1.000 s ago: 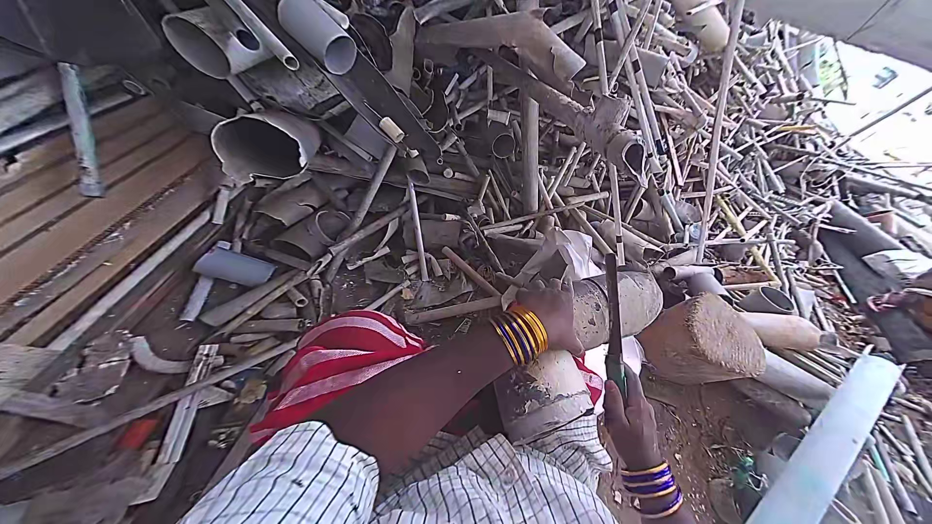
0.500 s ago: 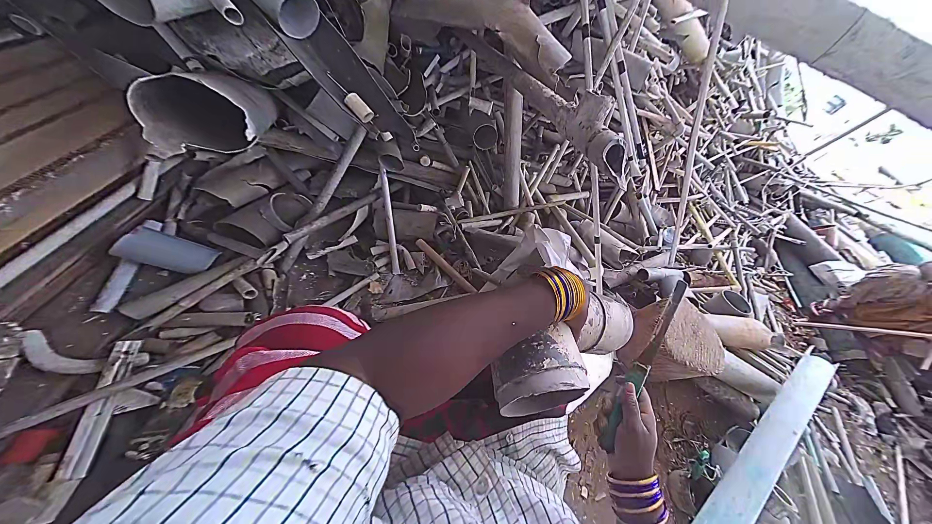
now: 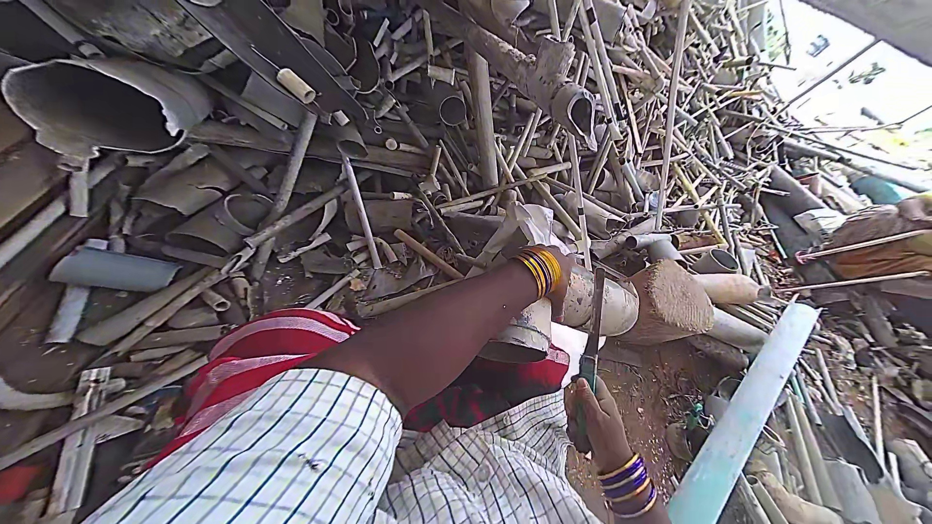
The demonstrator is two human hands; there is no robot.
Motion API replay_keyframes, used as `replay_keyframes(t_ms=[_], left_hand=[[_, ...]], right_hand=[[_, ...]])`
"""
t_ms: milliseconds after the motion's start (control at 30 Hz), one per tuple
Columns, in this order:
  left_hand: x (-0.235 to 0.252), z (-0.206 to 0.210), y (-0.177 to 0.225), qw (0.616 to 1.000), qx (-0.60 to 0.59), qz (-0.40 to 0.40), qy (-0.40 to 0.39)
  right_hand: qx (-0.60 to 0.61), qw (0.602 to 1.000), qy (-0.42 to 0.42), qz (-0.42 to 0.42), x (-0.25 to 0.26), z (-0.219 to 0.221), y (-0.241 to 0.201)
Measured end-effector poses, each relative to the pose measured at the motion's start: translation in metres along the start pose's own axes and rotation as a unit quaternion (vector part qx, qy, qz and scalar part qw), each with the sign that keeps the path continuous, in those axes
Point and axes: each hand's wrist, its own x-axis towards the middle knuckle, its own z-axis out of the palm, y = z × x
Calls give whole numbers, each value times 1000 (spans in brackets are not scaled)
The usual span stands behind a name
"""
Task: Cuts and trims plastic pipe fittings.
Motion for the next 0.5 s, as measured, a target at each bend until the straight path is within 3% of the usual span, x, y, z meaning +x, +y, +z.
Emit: replay_keyframes(t_ms=[67,200,267,333,433,500], left_hand=[[-1,2,-7,999,-34,-15,15],[-8,7,-8,997,-50,-49,37],[-12,11,-6,997,-39,-59,39],[-10,16,-5,995,-42,-75,54],[-6,18,-1,993,-44,-88,64],[-9,19,1,993,-30,-92,63]], right_hand=[[34,999,-11,-8,-1,2,-2],[-24,993,89,-80,1,13,-4],[-78,996,15,-37,0,10,0],[-36,999,-8,-19,-1,11,-1],[72,989,110,-67,0,14,-15],[71,988,125,-53,-1,19,-17]])
